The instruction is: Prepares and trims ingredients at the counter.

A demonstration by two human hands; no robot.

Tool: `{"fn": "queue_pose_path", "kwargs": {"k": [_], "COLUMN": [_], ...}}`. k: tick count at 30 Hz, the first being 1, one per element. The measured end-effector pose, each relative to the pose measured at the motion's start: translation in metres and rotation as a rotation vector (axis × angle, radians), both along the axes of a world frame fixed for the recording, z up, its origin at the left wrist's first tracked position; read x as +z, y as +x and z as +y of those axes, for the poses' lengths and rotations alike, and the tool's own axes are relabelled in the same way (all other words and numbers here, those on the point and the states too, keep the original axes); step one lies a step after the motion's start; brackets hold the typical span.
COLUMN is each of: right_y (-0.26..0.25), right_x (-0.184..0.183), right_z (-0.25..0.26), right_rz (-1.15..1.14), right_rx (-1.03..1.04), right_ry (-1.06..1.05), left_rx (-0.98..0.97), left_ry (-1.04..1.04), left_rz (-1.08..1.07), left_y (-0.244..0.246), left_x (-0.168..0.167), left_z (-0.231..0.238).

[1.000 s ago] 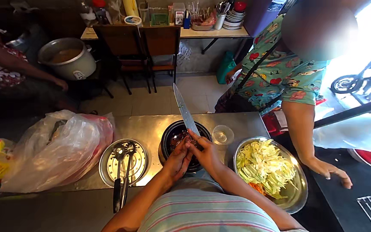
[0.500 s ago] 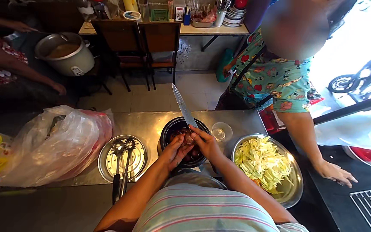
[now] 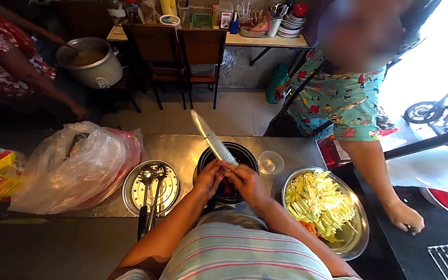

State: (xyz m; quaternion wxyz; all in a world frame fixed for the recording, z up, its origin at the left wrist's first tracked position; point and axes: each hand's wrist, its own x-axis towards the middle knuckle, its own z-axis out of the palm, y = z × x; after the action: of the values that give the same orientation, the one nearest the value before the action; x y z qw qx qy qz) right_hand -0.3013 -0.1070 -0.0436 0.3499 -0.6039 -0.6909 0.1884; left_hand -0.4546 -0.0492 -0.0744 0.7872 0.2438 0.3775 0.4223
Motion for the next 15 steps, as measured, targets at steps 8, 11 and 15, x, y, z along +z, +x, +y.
{"fn": "queue_pose_path", "kwargs": {"k": [8, 11, 15], "right_y": [0.020, 0.024, 0.025], "right_x": [0.009, 0.007, -0.007], "right_z": [0.032, 0.030, 0.022], "right_rz": [-0.517, -0.389, 0.136], "right_rx": [-0.232, -0.187, 0.024], "right_ry": [-0.356, -0.303, -0.063], "left_rx": [-0.057, -0.119, -0.222], "left_ry": [0.005, 0.042, 0.009], "left_rz": [-0.093, -0.120, -0.189], "left_y": [-0.013, -0.015, -0.019], "left_x": [-0.001, 0.003, 0.008], "left_z": [0.006, 0.005, 0.002]}}
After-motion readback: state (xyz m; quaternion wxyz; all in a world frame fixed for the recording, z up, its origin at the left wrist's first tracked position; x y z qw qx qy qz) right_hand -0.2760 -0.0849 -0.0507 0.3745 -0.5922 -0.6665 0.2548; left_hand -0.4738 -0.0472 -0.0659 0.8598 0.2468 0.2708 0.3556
